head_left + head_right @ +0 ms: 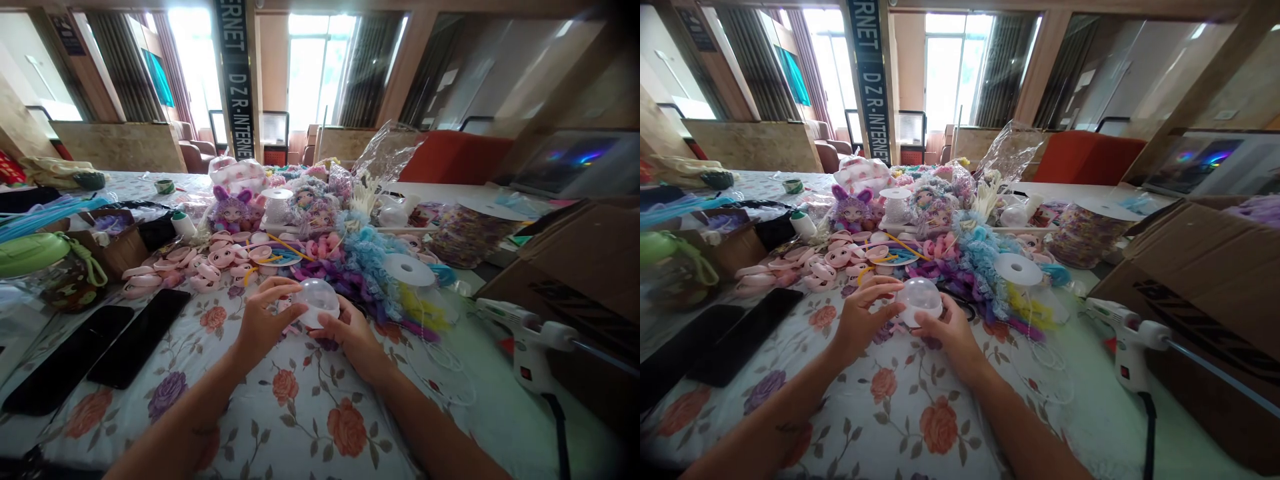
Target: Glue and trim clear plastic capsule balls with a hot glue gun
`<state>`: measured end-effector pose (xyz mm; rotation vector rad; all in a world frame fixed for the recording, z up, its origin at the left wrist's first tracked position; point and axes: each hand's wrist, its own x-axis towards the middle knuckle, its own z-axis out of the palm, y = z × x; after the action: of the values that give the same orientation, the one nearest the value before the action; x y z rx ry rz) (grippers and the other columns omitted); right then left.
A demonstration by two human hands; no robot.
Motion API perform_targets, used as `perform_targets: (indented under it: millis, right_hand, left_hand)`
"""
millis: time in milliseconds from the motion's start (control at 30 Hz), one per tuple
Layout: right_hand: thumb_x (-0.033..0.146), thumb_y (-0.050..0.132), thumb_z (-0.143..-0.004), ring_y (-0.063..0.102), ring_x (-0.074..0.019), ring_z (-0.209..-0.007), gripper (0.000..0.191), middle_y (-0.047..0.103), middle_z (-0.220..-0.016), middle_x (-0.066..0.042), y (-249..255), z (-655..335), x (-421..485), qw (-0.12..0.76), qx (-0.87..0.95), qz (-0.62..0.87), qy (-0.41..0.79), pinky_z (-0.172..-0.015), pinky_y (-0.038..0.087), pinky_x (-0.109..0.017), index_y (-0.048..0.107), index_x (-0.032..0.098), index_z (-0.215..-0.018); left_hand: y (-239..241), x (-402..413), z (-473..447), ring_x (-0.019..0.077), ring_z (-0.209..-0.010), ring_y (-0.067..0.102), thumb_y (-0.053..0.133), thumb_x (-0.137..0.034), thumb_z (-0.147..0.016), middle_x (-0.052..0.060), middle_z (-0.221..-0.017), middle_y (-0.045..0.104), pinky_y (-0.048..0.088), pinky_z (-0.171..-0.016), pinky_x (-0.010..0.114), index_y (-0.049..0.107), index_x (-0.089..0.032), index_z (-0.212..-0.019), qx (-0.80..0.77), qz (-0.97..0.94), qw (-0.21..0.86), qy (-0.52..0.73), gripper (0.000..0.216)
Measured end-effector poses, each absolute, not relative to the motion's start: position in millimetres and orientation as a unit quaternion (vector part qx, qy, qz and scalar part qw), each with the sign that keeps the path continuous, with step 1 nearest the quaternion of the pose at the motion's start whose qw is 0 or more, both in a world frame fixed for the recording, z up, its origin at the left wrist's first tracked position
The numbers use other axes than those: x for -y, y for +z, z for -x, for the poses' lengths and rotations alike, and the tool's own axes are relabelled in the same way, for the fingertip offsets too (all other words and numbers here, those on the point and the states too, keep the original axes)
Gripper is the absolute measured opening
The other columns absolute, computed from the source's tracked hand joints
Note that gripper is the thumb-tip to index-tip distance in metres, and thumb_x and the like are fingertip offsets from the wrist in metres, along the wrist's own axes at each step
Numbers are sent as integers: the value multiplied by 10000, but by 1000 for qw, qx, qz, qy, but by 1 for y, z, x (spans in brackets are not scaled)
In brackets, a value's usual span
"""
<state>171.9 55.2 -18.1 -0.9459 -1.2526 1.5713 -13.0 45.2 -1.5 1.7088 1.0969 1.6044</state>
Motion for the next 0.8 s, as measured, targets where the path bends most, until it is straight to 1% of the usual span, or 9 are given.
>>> perform_targets:
  millis: [133,200,267,333,433,500,600,700,800]
  right_hand:
    - [464,840,-648,671,-189,-709,632,681,-891,-37,-17,-169,-54,433,510,384,637,-624,569,-306,584,189,-1156]
    - [469,847,-625,670,-201,-737,622,682,-915,-49,-16,-167,-52,431,516,358,648,-593,571,-301,598,184,-1118]
    - [463,854,-608,675,-230,-811,625,685,-995,-73,-16,-167,-52,434,524,321,659,-586,578,-308,604,186,-1109]
    - [442,861,-602,671,-256,-903,652,681,-1064,-85,-16,-168,-52,447,525,300,659,-648,592,-331,594,196,-1143]
    - [397,864,-618,637,-271,-1055,684,671,-1130,-88,-17,-172,-55,495,519,308,626,-853,565,-379,557,215,-1203]
    - [372,870,-615,605,-275,-1135,732,654,-1176,-88,-16,-174,-56,538,529,323,571,-951,521,-399,521,233,-1244]
    - [350,879,-595,572,-287,-1193,818,602,-1272,-89,-13,-176,-53,579,579,371,437,-981,502,-406,479,269,-1304]
    - [346,848,-640,530,-323,-1253,804,532,-1378,-100,-11,-179,-48,564,641,425,302,-977,503,-423,467,286,-1346]
    - [362,824,-675,459,-355,-1325,800,515,-1403,-120,-11,-182,-44,546,676,431,243,-1031,467,-461,447,271,-1375]
  left_hand:
    - [-4,-46,11,149,-799,621,701,-270,-818,33,-844,678,497,-690,237,775,-232,-843,-416,-612,256,622,87]
    - [-6,-50,15,145,-745,603,689,-250,-809,23,-774,662,480,-658,238,758,-216,-780,-461,-581,240,627,82]
    - [-10,-58,21,140,-696,595,691,-236,-778,14,-728,655,473,-642,242,732,-197,-736,-509,-529,242,635,70]
    - [-15,-66,30,129,-630,586,687,-250,-765,6,-707,656,478,-618,248,723,-181,-790,-527,-489,250,649,82]
    - [-19,-75,40,134,-637,613,723,-305,-724,6,-711,674,510,-632,258,714,-158,-859,-532,-446,263,670,199]
    - [-17,-75,41,142,-639,633,758,-338,-680,8,-710,688,540,-653,277,722,-146,-852,-523,-418,289,685,260]
    - [-10,-71,38,151,-638,657,776,-359,-661,8,-693,691,563,-689,299,729,-137,-839,-497,-385,335,701,288]
    - [-7,-67,36,126,-621,630,729,-372,-735,-4,-676,665,532,-656,255,706,-144,-860,-493,-403,323,700,261]
    - [-9,-68,38,83,-562,528,641,-374,-826,-42,-621,565,436,-561,192,632,-169,-841,-497,-418,272,710,206]
